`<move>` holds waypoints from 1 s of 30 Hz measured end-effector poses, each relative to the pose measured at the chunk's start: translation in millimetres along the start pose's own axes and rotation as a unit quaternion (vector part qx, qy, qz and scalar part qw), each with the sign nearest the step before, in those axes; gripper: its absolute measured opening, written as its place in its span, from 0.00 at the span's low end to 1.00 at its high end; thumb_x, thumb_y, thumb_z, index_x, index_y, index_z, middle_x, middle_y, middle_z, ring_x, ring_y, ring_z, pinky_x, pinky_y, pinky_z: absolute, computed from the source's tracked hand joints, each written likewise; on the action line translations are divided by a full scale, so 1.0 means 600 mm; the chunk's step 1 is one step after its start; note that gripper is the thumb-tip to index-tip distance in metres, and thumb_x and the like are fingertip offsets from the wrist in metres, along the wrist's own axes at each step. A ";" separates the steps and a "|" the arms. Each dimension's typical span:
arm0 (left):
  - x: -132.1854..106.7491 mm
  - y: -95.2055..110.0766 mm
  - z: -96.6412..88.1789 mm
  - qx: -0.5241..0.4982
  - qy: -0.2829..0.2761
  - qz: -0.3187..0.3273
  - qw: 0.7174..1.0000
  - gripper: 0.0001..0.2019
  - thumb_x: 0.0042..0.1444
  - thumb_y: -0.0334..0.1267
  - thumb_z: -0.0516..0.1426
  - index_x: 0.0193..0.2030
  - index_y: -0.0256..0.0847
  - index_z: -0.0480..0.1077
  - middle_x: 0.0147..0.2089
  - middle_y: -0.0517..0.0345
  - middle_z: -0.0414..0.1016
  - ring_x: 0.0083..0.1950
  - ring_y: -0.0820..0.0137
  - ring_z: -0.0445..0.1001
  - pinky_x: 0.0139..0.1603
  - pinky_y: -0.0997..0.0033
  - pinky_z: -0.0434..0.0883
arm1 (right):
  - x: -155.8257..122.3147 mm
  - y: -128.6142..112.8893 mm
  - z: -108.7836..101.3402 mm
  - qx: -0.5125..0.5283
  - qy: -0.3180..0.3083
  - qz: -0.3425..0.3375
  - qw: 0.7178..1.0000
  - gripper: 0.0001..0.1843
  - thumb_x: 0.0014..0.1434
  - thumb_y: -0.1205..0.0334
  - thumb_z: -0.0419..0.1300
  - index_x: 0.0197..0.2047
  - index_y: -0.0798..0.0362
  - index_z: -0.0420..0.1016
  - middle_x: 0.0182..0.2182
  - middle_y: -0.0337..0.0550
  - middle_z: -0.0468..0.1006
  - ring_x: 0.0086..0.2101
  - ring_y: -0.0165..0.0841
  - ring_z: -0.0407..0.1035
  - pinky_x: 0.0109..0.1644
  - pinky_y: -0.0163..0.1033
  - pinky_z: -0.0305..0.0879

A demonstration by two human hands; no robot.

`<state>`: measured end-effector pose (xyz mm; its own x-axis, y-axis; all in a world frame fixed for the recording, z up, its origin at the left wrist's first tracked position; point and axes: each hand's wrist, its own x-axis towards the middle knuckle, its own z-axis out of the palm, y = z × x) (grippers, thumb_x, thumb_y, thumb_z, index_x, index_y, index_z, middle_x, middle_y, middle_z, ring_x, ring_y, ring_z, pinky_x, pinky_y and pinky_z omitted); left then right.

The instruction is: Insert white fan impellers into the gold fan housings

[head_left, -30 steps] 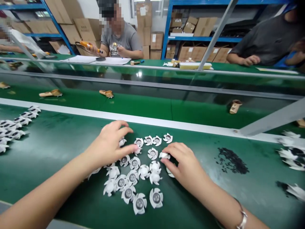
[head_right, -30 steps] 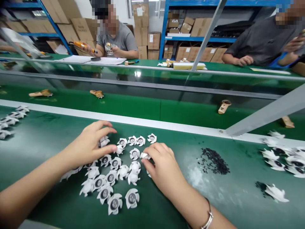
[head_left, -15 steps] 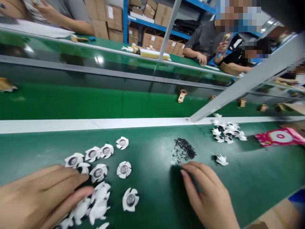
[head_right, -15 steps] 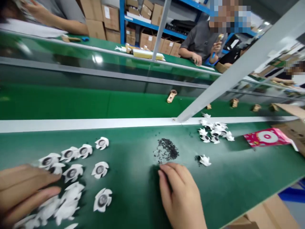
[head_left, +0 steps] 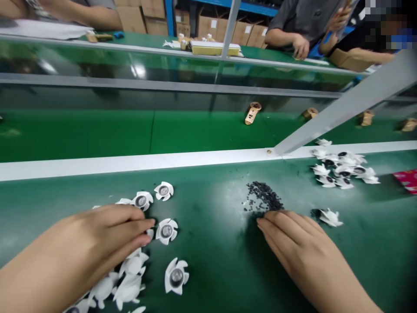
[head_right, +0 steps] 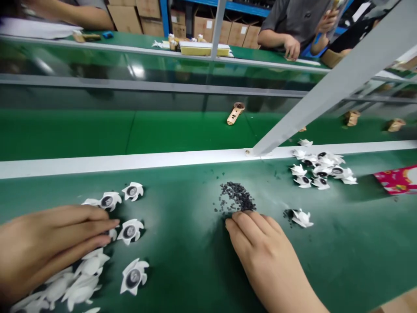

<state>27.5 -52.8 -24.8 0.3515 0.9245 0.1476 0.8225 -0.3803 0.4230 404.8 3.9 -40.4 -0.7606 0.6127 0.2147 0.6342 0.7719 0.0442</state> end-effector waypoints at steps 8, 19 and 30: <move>0.048 0.050 -0.007 0.021 -0.135 -0.017 0.990 0.23 0.57 0.45 0.64 0.59 0.46 0.74 0.55 0.51 0.80 0.49 0.56 0.82 0.42 0.63 0.80 | 0.041 0.017 -0.003 -0.030 -0.017 -0.051 0.998 0.12 0.65 0.70 0.51 0.33 0.56 0.73 0.29 0.48 0.74 0.28 0.41 0.70 0.31 0.46 0.63; 0.053 0.041 0.005 -0.009 -0.108 -0.038 0.993 0.13 0.56 0.37 0.61 0.48 0.45 0.76 0.44 0.58 0.80 0.43 0.63 0.79 0.37 0.67 0.71 | 0.214 -0.091 -0.005 0.409 -0.091 -0.012 0.908 0.08 0.61 0.74 0.55 0.35 0.51 0.69 0.33 0.38 0.72 0.31 0.28 0.66 0.33 0.33 0.63; 0.046 0.068 0.016 -0.295 0.063 -0.116 0.946 0.13 0.48 0.28 0.61 0.42 0.44 0.76 0.40 0.63 0.75 0.31 0.77 0.75 0.31 0.78 0.75 | 0.204 -0.110 0.003 0.440 -0.021 -0.049 0.897 0.08 0.63 0.73 0.54 0.38 0.51 0.70 0.32 0.37 0.73 0.30 0.27 0.67 0.34 0.33 0.64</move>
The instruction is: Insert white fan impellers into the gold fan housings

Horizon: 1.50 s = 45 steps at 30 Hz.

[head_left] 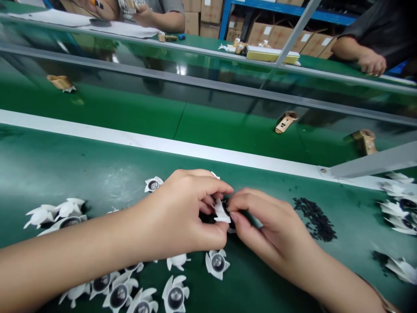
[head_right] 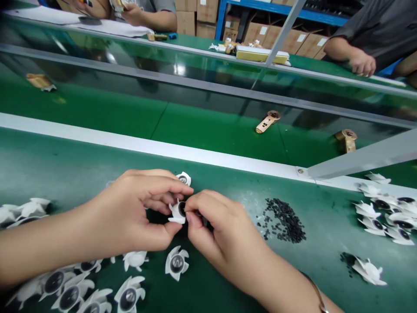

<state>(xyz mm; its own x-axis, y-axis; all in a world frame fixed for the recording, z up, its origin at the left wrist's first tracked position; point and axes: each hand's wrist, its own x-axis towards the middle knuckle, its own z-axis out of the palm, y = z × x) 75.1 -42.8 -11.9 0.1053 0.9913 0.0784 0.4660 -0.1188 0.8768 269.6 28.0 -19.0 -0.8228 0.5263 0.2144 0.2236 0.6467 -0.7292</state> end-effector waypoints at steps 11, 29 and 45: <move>-0.007 -0.004 0.004 -0.033 0.035 0.009 0.999 0.17 0.48 0.27 0.63 0.45 0.48 0.75 0.41 0.67 0.76 0.32 0.80 0.75 0.33 0.83 0.76 | -0.007 -0.023 0.015 -0.075 0.078 0.045 0.993 0.07 0.62 0.71 0.56 0.35 0.51 0.72 0.25 0.33 0.74 0.23 0.24 0.66 0.27 0.29 0.63; 0.008 0.015 -0.035 -0.163 0.078 -0.152 0.972 0.19 0.44 0.35 0.67 0.46 0.40 0.79 0.37 0.58 0.82 0.34 0.72 0.80 0.39 0.80 0.79 | 0.020 -0.004 -0.033 -0.050 0.079 0.041 0.995 0.14 0.66 0.59 0.56 0.49 0.53 0.79 0.41 0.46 0.84 0.43 0.37 0.79 0.49 0.40 0.76; 0.006 0.032 -0.099 -0.375 0.036 -0.073 0.923 0.22 0.47 0.24 0.68 0.49 0.42 0.75 0.41 0.60 0.74 0.38 0.78 0.76 0.38 0.83 0.76 | 0.230 0.108 -0.107 -0.025 0.125 0.416 0.901 0.16 0.67 0.56 0.61 0.54 0.55 0.72 0.48 0.46 0.77 0.42 0.36 0.75 0.45 0.46 0.75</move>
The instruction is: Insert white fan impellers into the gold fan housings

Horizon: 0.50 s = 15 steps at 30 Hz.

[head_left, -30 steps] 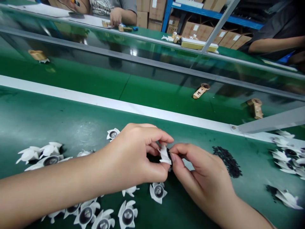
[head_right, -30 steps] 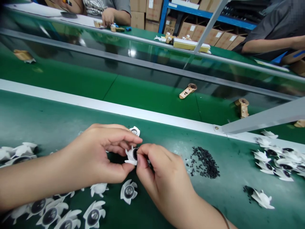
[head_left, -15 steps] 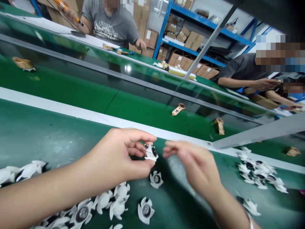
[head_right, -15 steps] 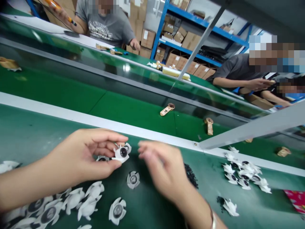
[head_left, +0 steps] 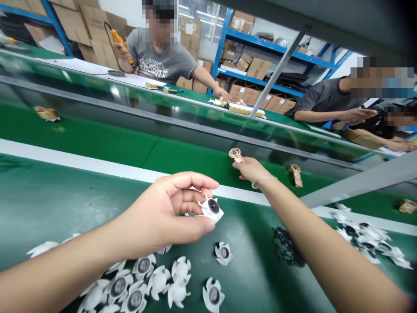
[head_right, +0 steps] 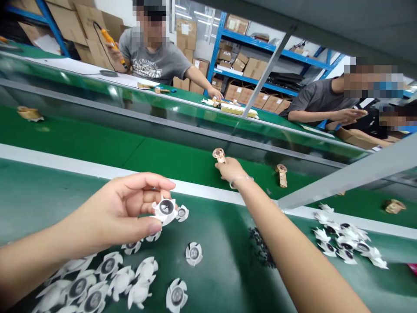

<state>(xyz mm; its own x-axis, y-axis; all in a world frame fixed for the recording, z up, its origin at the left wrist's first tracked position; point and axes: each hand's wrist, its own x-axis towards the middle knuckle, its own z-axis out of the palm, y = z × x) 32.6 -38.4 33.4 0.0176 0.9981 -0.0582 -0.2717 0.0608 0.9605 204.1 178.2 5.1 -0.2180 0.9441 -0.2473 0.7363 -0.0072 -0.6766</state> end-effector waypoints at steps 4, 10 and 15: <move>-0.008 0.004 0.006 0.008 0.035 -0.012 0.999 0.17 0.49 0.29 0.69 0.47 0.42 0.75 0.42 0.59 0.76 0.37 0.78 0.76 0.37 0.83 0.77 | -0.166 0.036 0.004 0.071 -0.071 -0.087 0.991 0.10 0.69 0.54 0.55 0.46 0.51 0.69 0.24 0.32 0.70 0.24 0.28 0.68 0.32 0.35 0.69; -0.019 -0.012 0.028 -0.052 0.017 -0.037 0.998 0.13 0.55 0.30 0.67 0.46 0.42 0.74 0.38 0.60 0.81 0.38 0.79 0.78 0.39 0.87 0.76 | -0.311 0.053 0.046 0.070 0.038 -0.260 0.962 0.03 0.68 0.58 0.54 0.44 0.46 0.67 0.30 0.36 0.75 0.27 0.30 0.71 0.30 0.33 0.69; -0.022 -0.020 0.041 -0.101 0.022 -0.037 0.994 0.17 0.52 0.28 0.69 0.47 0.44 0.72 0.43 0.62 0.81 0.41 0.80 0.80 0.44 0.86 0.76 | -0.321 0.054 0.058 -0.057 0.136 -0.307 0.940 0.06 0.66 0.63 0.54 0.47 0.46 0.65 0.30 0.37 0.76 0.24 0.32 0.73 0.24 0.33 0.67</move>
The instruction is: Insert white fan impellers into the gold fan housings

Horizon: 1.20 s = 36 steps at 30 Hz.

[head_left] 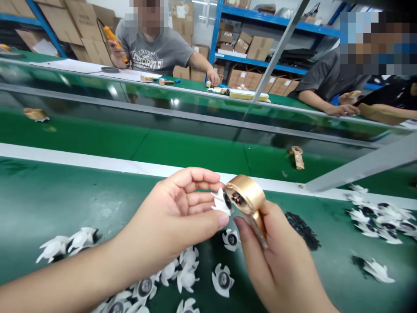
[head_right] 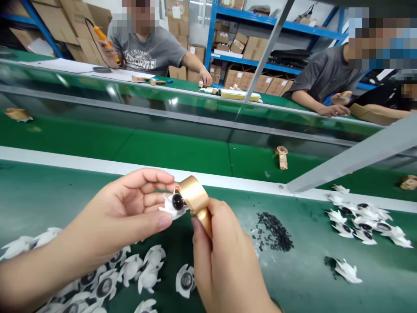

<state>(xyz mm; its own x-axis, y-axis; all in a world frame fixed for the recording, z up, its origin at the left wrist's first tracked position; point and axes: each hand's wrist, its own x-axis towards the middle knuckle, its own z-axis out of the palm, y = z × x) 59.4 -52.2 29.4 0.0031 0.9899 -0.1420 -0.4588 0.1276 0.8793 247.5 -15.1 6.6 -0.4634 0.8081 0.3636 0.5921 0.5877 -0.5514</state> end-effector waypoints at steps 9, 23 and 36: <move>0.001 -0.004 0.005 0.013 0.018 -0.006 1.000 0.19 0.52 0.28 0.68 0.48 0.43 0.69 0.53 0.57 0.78 0.40 0.78 0.80 0.42 0.83 0.78 | -0.007 0.006 0.006 -0.104 0.027 -0.037 0.993 0.05 0.65 0.63 0.52 0.45 0.48 0.65 0.28 0.43 0.73 0.23 0.37 0.72 0.19 0.36 0.63; 0.003 0.000 -0.003 0.016 -0.004 -0.045 0.999 0.23 0.53 0.30 0.69 0.52 0.43 0.66 0.48 0.58 0.83 0.46 0.70 0.83 0.46 0.78 0.79 | 0.008 0.018 -0.004 -0.073 -0.026 -0.089 0.993 0.04 0.65 0.66 0.53 0.40 0.47 0.62 0.27 0.41 0.69 0.24 0.35 0.67 0.22 0.37 0.60; -0.009 -0.008 -0.016 0.412 -0.011 0.277 0.868 0.20 0.59 0.40 0.64 0.58 0.56 0.73 0.51 0.61 0.81 0.50 0.64 0.79 0.51 0.72 0.74 | 0.005 -0.008 -0.039 0.195 -0.196 -0.043 0.960 0.10 0.61 0.72 0.54 0.36 0.47 0.59 0.28 0.32 0.65 0.25 0.28 0.60 0.28 0.33 0.60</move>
<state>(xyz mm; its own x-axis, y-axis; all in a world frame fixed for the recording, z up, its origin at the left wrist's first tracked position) 53.0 -58.7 21.7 0.0066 0.9132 0.4074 0.3963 -0.3765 0.8374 258.7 -14.5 27.7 -0.7576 0.6347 0.1524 0.2832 0.5299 -0.7994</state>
